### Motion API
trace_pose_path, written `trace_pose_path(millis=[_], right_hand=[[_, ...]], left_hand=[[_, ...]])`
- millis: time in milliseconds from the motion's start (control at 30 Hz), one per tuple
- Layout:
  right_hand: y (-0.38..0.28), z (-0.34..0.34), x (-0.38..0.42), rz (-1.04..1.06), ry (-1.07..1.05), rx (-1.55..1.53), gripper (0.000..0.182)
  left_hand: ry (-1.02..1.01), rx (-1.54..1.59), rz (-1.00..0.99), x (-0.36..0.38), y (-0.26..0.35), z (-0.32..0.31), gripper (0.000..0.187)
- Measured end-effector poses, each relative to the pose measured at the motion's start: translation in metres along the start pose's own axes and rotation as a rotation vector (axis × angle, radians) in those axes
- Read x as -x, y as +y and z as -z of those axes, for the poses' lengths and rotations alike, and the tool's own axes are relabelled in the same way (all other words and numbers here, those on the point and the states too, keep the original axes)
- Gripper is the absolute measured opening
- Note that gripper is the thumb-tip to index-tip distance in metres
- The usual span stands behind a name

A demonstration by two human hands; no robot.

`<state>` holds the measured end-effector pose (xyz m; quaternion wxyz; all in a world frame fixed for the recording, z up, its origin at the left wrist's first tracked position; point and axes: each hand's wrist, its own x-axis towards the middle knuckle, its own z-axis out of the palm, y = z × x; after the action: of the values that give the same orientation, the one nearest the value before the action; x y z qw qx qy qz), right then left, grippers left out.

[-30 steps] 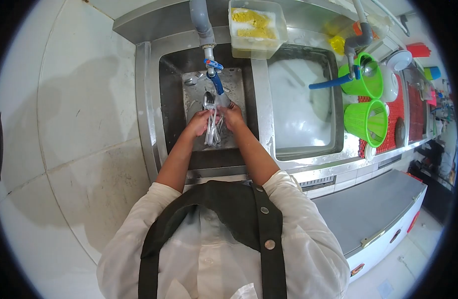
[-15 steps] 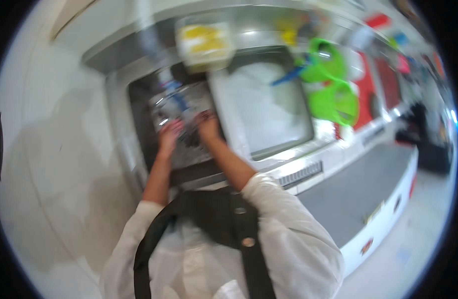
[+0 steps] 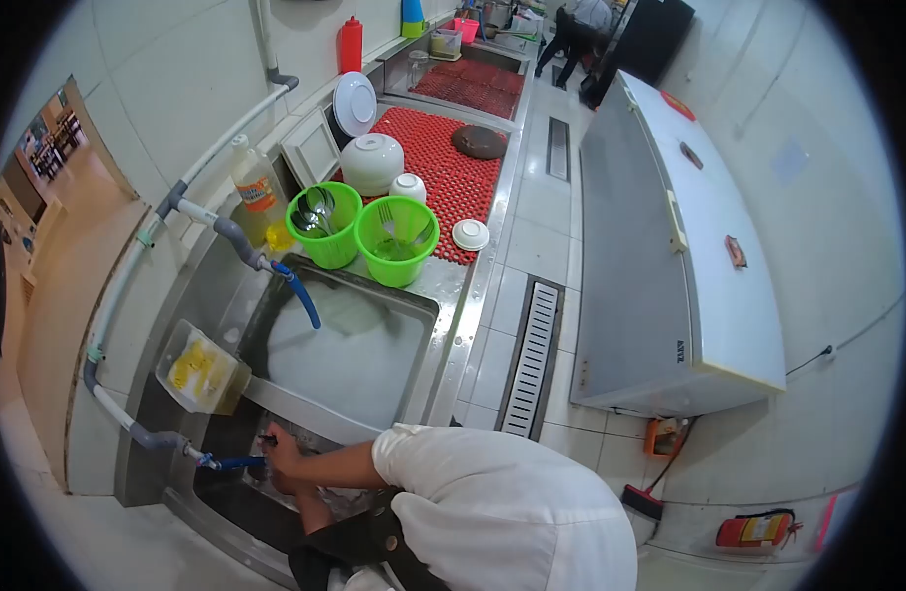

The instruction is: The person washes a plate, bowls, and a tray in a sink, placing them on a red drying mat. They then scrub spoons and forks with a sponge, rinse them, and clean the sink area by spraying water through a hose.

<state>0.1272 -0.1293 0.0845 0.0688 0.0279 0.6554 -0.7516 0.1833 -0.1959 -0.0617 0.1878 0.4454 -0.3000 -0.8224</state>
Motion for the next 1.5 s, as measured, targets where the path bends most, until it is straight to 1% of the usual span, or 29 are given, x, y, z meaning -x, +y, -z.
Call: trace_pose_path(millis=[67,167,233,300,367,433,467,533,567,633,667,767,800,833,900,933,1000,1033,1100,1167,1233,1267,1300,1333,1367,1400,1433,1467,1500], right_hand=[[0.001,0.001,0.006,-0.039,0.075,0.013,0.028],[-0.007,0.015,0.007,0.060,0.182,0.109,0.029],[-0.041,0.038,0.007,-0.086,0.081,0.174,0.023],[-0.055,0.060,-0.004,-0.113,-0.060,-0.136,0.016],[-0.105,0.098,-0.020,-0.210,-0.174,-0.224,0.009],[-0.153,0.141,-0.045,-0.046,-0.249,-0.429,0.004],[-0.193,0.165,-0.058,-0.007,-0.252,-0.413,0.003],[-0.250,0.210,-0.094,0.212,-0.132,-0.223,0.005],[-0.291,0.225,-0.102,0.183,0.000,-0.133,0.005],[-0.312,0.263,-0.146,0.609,0.053,-0.185,0.006],[-0.322,0.279,-0.167,0.672,0.152,-0.022,0.004],[-0.288,0.323,-0.241,0.563,0.239,0.203,0.005],[-0.284,0.321,-0.247,0.464,0.325,0.388,0.002],[-0.240,0.334,-0.281,0.579,0.458,0.433,0.011],[-0.195,0.342,-0.303,0.352,0.408,0.513,0.021],[-0.203,0.342,-0.296,0.358,0.421,0.505,0.021],[-0.214,0.334,-0.279,0.556,0.442,0.713,0.031],[-0.223,0.330,-0.272,0.547,0.440,0.707,0.031],[-0.248,0.325,-0.259,0.939,0.559,0.792,0.033],[-0.262,0.309,-0.237,0.974,0.529,0.774,0.032],[-0.257,0.280,-0.199,0.788,0.245,0.578,0.023],[-0.258,0.263,-0.172,0.622,0.032,0.517,0.020],[-0.250,0.245,-0.147,0.453,-0.177,0.449,0.016],[-0.222,0.228,-0.135,0.396,-0.328,0.437,0.009],[-0.193,0.211,-0.119,0.411,-0.520,0.417,0.006],[-0.164,0.193,-0.100,0.009,-0.755,0.383,0.007],[-0.131,0.175,-0.079,-0.130,-0.964,0.538,0.014],[-0.087,0.159,-0.059,-0.148,-1.120,0.517,0.016],[-0.058,0.138,-0.031,-0.508,-1.195,0.444,0.023]], left_hand=[[0.096,-0.042,-0.016,0.003,-0.002,-0.001,0.033],[0.208,-0.075,-0.052,0.003,-0.009,-0.006,0.030],[0.283,-0.097,-0.088,0.002,-0.018,-0.005,0.027],[0.365,-0.142,-0.139,0.000,-0.028,0.010,0.025],[0.465,-0.198,-0.216,-0.007,-0.037,0.024,0.023],[0.535,-0.261,-0.305,-0.027,-0.050,0.042,0.021],[0.540,-0.266,-0.323,-0.033,-0.053,0.047,0.020],[0.435,-0.165,-0.194,0.001,-0.037,0.022,0.015],[0.303,-0.067,-0.068,0.017,-0.028,0.008,0.012],[0.269,-0.127,-0.059,0.011,-0.034,0.010,0.013],[0.306,-0.166,-0.075,0.020,-0.030,-0.005,0.018],[0.255,-0.153,-0.034,0.034,-0.018,-0.037,0.019],[0.318,-0.146,-0.009,0.034,-0.018,-0.045,0.023],[0.384,-0.141,0.015,0.031,-0.018,-0.049,0.031],[0.292,-0.090,0.112,0.024,-0.017,-0.037,0.036],[0.277,-0.096,0.107,0.018,-0.020,-0.037,0.036],[0.273,0.002,0.077,0.011,-0.025,-0.030,0.022],[0.280,-0.006,0.072,0.019,-0.021,-0.031,0.022],[0.132,-0.016,0.106,0.033,-0.017,-0.039,0.019],[0.144,-0.033,0.092,0.036,-0.017,-0.037,0.018],[0.054,-0.202,0.151,0.037,-0.018,-0.029,0.017],[0.055,-0.200,0.154,0.039,-0.018,-0.024,0.017],[0.016,-0.361,0.233,0.042,-0.016,-0.017,0.018],[-0.024,-0.522,0.310,0.045,-0.013,-0.011,0.018],[-0.021,-0.520,0.308,0.049,-0.008,-0.004,0.018],[-0.041,-0.660,0.433,0.056,-0.002,0.006,0.019],[-0.060,-0.800,0.560,0.062,0.004,0.015,0.020],[-0.053,-0.801,0.558,0.071,0.012,0.019,0.020],[-0.085,-0.754,0.561,0.085,0.022,0.022,0.019]])
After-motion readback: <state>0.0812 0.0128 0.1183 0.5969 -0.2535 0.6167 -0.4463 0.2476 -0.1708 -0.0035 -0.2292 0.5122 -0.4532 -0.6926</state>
